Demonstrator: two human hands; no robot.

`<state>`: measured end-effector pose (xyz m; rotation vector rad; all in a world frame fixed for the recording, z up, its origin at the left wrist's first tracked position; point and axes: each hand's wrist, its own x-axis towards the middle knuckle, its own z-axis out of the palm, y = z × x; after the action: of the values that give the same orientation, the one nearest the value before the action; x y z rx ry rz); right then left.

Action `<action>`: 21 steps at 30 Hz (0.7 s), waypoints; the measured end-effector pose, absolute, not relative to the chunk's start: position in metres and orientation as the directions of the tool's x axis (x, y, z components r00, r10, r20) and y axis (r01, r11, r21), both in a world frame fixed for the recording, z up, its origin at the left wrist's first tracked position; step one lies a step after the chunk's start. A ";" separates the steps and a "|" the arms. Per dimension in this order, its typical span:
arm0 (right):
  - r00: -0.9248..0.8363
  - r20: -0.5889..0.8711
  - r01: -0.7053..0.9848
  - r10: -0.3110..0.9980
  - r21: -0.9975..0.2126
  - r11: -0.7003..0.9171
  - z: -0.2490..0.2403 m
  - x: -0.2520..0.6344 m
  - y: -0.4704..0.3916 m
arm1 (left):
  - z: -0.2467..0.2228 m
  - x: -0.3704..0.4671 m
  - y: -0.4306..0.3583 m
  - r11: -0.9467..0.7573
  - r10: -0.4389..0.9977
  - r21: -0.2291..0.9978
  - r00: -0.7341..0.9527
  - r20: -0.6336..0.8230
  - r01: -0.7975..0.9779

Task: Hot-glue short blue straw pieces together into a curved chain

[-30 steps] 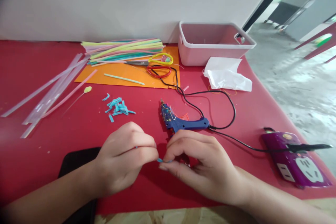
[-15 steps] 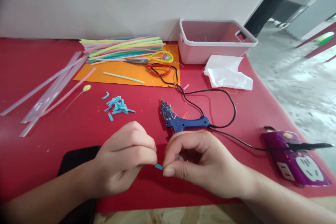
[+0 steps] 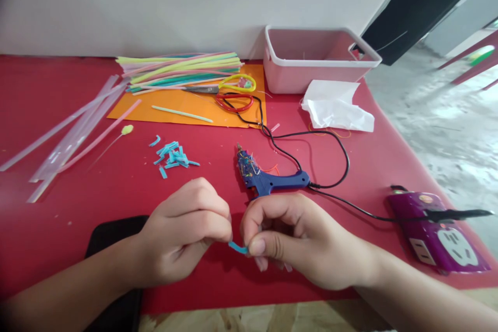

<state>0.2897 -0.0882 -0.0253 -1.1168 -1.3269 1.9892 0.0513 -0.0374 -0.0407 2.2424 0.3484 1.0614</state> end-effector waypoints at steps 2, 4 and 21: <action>-0.546 -0.361 0.025 0.756 -0.909 -0.417 -0.025 0.289 -0.089 | -0.042 0.052 -0.037 -0.773 0.467 0.634 0.643 0.607 -0.038; -0.535 -0.371 -0.002 0.759 -0.898 -0.441 -0.026 0.286 -0.088 | -0.043 0.052 -0.036 -0.759 0.478 0.651 0.646 0.595 -0.038; -0.360 0.112 0.914 0.926 -0.157 0.375 -0.047 0.321 -0.064 | -0.039 0.052 -0.022 0.366 0.892 0.879 0.383 -0.239 -0.304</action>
<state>0.3208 -0.0640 -0.0469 -1.6590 -2.4490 0.0995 0.0516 -0.0218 -0.0394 0.8550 0.8306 0.8944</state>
